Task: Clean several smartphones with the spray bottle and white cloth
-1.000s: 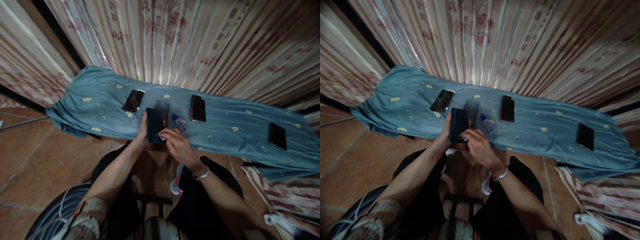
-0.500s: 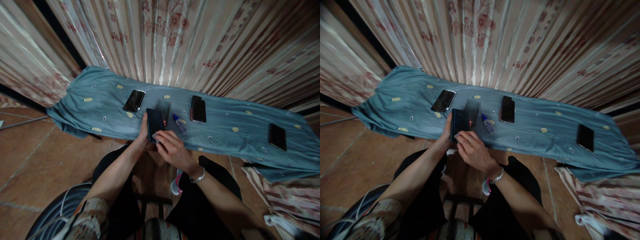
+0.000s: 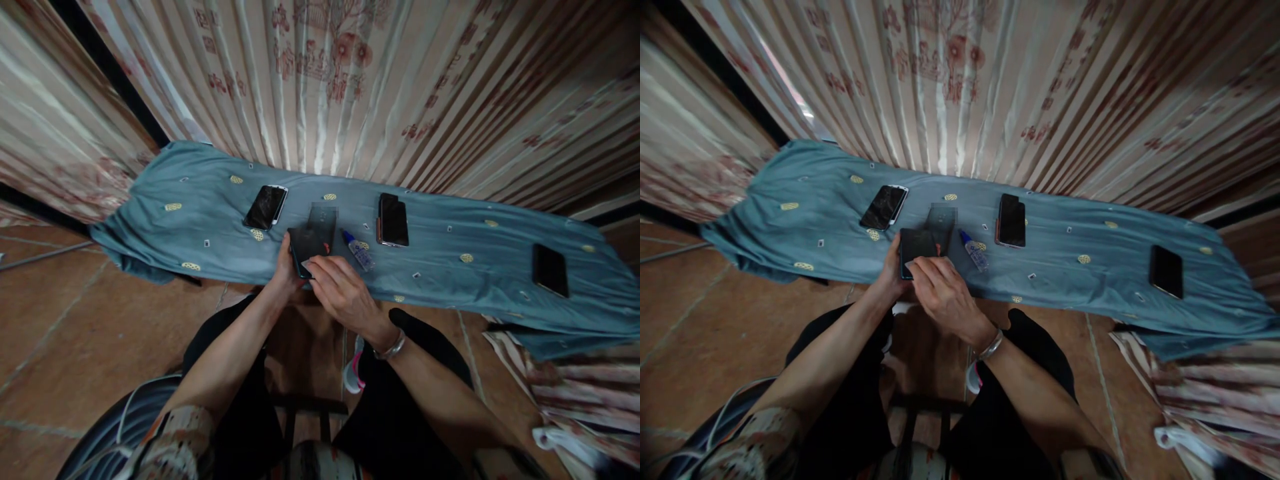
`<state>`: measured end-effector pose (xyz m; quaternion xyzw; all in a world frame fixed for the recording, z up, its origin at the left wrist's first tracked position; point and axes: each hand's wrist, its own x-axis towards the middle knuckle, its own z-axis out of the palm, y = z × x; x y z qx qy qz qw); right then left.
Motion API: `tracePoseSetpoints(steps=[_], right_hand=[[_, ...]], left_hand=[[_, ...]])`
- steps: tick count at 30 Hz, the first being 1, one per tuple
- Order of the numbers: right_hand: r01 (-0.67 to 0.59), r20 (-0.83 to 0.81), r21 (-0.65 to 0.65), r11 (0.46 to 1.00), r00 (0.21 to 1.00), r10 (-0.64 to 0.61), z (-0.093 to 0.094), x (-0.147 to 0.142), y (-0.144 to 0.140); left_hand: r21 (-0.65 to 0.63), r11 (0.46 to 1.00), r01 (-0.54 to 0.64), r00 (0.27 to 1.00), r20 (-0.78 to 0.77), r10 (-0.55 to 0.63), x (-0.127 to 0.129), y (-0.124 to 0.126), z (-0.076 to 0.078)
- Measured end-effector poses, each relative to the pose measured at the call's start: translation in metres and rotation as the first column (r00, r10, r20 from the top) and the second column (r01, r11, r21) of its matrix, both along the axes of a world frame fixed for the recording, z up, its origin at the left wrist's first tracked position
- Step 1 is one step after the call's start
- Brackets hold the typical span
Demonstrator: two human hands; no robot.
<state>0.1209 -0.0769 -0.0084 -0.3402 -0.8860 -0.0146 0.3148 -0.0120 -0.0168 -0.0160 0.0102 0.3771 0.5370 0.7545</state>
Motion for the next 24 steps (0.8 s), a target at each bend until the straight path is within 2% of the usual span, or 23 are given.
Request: tracePoseSetpoints(steps=[6,13,17,20,24], right_hand=[[0.01,-0.157,-0.027,1.0,0.988,-0.014,0.009,0.008,0.011],[0.096,-0.398,-0.201,0.975,0.902,-0.17,0.022,0.029,0.027],[0.146,-0.518,-0.351,0.925,0.792,-0.322,0.027,0.041,0.035],[0.16,-0.579,-0.456,0.876,0.693,-0.428,0.028,0.05,0.042],[0.042,-0.684,-0.549,0.835,0.552,-0.477,0.023,0.061,0.056]], left_hand=[[-0.004,1.0,-0.013,0.998,0.061,0.014,-0.002,-0.002,-0.002],[0.024,0.989,0.146,0.988,0.056,-0.147,-0.004,-0.006,-0.007],[0.023,0.986,0.168,0.986,0.014,-0.168,-0.004,-0.007,-0.013],[0.021,0.974,0.227,0.974,-0.029,-0.226,-0.003,-0.007,-0.017],[0.013,0.947,0.32,0.943,-0.1,-0.317,-0.002,-0.009,-0.016]])
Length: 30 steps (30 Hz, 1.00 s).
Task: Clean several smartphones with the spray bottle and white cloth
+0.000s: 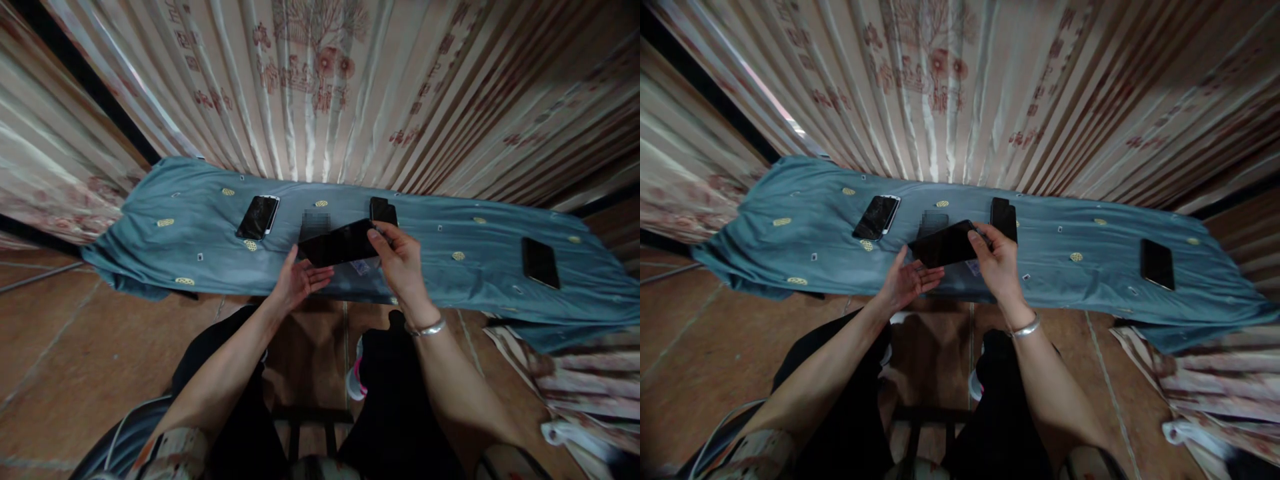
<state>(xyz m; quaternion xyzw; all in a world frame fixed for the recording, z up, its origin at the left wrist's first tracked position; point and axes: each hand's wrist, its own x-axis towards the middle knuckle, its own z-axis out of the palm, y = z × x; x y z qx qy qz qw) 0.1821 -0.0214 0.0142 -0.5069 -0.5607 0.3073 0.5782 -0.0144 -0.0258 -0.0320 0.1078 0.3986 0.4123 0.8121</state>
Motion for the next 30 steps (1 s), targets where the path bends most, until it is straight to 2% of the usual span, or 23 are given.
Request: tracePoseSetpoints(steps=[4,9,13,18,25,30], right_hand=[[-0.039,-0.286,-0.101,0.994,0.958,0.008,-0.002,0.007,0.007],[-0.129,-0.435,-0.208,0.97,0.9,0.026,0.0,0.012,0.006],[-0.211,-0.468,-0.241,0.947,0.88,0.077,-0.004,0.014,0.008],[-0.272,-0.446,-0.285,0.919,0.886,0.124,-0.007,0.013,0.01],[-0.327,-0.47,-0.333,0.884,0.87,0.145,-0.008,0.008,0.01],[-0.348,-0.497,-0.377,0.858,0.858,0.129,-0.007,0.01,0.014]], left_hand=[[0.024,0.996,0.09,0.996,-0.031,-0.089,-0.002,-0.002,0.0],[0.087,0.974,0.21,0.976,0.047,-0.215,-0.006,-0.008,-0.003],[0.137,0.941,0.308,0.943,0.085,-0.321,-0.007,-0.018,0.002],[0.206,0.919,0.336,0.924,0.119,-0.364,-0.009,-0.028,0.01],[0.183,0.931,0.316,0.935,0.107,-0.339,-0.01,-0.032,0.0],[0.224,0.925,0.306,0.929,0.143,-0.342,-0.009,-0.036,-0.004]])
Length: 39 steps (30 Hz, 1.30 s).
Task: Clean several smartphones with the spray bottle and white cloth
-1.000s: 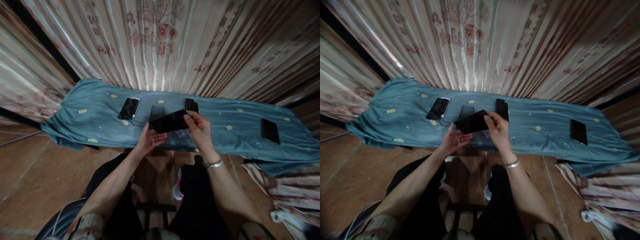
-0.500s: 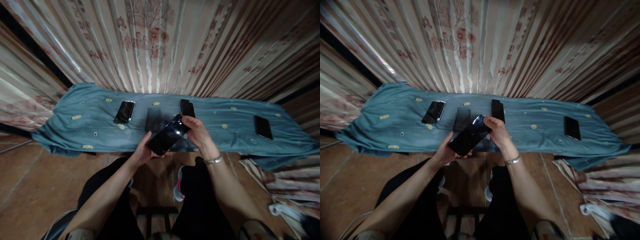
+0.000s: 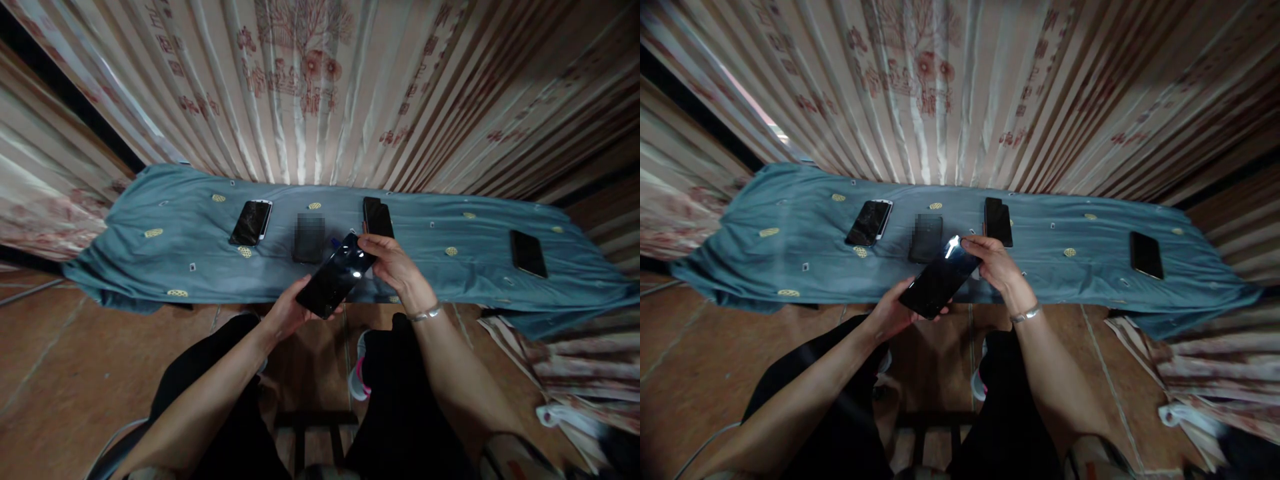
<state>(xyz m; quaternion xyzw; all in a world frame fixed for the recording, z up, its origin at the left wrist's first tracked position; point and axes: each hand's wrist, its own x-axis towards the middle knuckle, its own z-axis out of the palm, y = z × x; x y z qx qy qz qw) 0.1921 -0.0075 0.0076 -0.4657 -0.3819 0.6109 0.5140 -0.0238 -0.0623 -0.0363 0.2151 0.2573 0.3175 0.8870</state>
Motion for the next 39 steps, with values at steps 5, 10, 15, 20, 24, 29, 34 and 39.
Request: tracePoseSetpoints(steps=[5,10,15,20,24,29,34,39], right_hand=[[-0.009,-0.018,-0.032,0.999,1.0,0.008,-0.003,0.003,0.004],[0.016,-0.02,0.003,1.0,1.0,-0.016,-0.012,0.001,0.009],[0.166,-0.027,0.119,0.979,0.986,-0.164,-0.017,0.001,0.018],[0.13,0.319,0.472,0.872,0.897,-0.306,-0.013,0.0,0.013],[-0.205,0.63,0.658,0.724,0.677,-0.381,-0.014,-0.011,0.001],[-0.388,0.746,0.649,0.654,0.491,-0.449,-0.019,-0.02,-0.008],[-0.45,0.784,0.614,0.648,0.439,-0.439,-0.018,-0.023,-0.015],[-0.554,0.831,0.551,0.624,0.431,-0.351,-0.021,-0.039,-0.03]], left_hand=[[-0.003,1.0,0.0,1.0,0.014,0.0,0.004,-0.007,0.004],[-0.025,0.999,-0.026,1.0,-0.014,0.026,0.007,-0.009,0.01],[-0.023,0.999,-0.039,0.998,-0.044,0.038,0.008,-0.009,0.012],[0.057,0.993,-0.104,0.986,-0.124,0.11,0.013,-0.011,0.008],[0.11,0.987,-0.119,0.976,-0.171,0.137,0.015,-0.011,0.006],[0.145,0.977,-0.158,0.961,-0.203,0.185,0.014,-0.01,0.003],[0.145,0.975,-0.17,0.956,-0.215,0.199,0.014,-0.009,0.004],[0.12,0.969,-0.215,0.95,-0.205,0.237,0.012,-0.004,0.003]])
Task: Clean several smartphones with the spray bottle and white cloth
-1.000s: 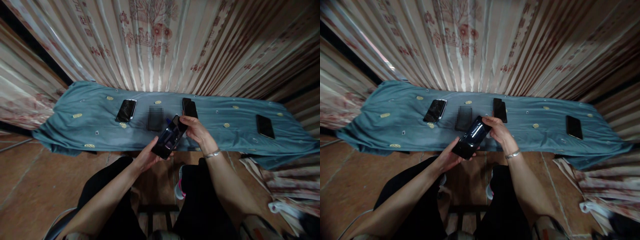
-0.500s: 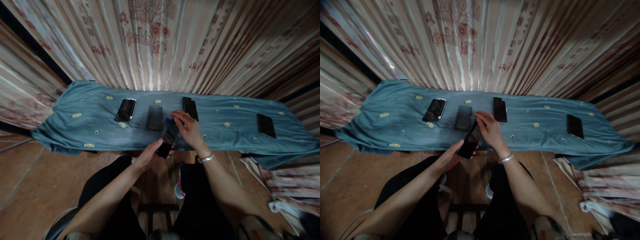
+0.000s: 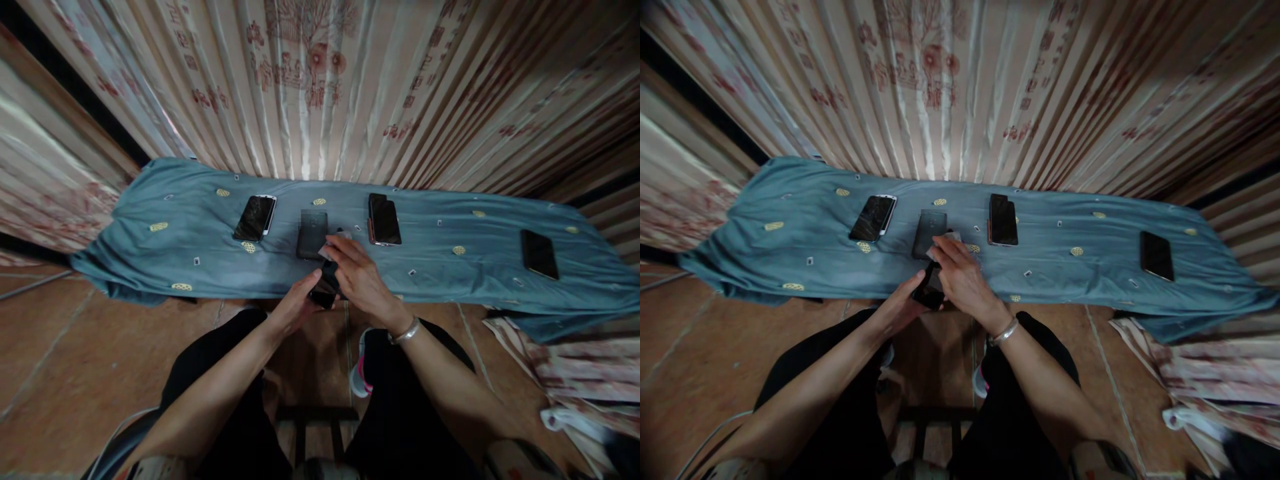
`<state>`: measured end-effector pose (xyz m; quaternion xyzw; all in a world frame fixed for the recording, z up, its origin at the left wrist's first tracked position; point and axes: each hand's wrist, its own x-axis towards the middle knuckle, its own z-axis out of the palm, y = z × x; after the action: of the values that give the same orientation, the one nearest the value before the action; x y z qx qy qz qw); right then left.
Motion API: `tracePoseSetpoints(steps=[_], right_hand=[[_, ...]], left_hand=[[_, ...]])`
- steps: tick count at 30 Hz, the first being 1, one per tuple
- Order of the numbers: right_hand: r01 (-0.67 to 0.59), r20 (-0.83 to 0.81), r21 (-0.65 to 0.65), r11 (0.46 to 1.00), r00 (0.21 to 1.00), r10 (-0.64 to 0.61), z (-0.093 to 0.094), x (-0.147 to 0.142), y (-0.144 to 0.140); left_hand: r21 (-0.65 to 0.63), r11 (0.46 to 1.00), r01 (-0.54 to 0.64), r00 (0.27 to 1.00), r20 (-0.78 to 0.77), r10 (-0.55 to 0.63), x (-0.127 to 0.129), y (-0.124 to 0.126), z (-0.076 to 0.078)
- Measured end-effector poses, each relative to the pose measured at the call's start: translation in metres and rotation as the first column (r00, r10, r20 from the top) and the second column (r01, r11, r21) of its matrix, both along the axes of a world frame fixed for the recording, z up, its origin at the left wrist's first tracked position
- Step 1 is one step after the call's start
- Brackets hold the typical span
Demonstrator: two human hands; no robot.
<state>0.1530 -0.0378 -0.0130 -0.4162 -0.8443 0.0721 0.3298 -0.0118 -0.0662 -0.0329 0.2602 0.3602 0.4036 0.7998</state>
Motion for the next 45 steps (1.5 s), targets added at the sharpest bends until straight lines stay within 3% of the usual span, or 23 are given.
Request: tracePoseSetpoints(steps=[9,18,26,40,45], right_hand=[[-0.08,0.037,-0.036,0.996,0.996,0.081,-0.006,-0.016,-0.011],[0.07,0.012,0.032,0.997,0.997,-0.071,-0.009,0.007,0.017],[0.176,-0.034,0.051,0.983,0.984,-0.175,-0.016,0.024,0.033],[0.249,-0.107,-0.054,0.967,0.961,-0.253,-0.018,0.023,0.033],[0.308,-0.218,-0.214,0.927,0.91,-0.352,-0.022,0.025,0.036]], left_hand=[[0.026,0.997,-0.072,0.997,-0.016,0.072,-0.002,0.006,-0.01],[0.015,1.0,0.027,0.996,-0.08,-0.026,0.001,0.002,-0.004],[0.032,0.997,0.072,0.997,-0.044,-0.07,0.003,0.001,-0.007],[0.003,0.996,0.086,0.995,0.045,-0.086,-0.002,0.003,0.004],[0.001,0.998,0.066,0.997,0.038,-0.066,-0.004,0.005,0.008]])
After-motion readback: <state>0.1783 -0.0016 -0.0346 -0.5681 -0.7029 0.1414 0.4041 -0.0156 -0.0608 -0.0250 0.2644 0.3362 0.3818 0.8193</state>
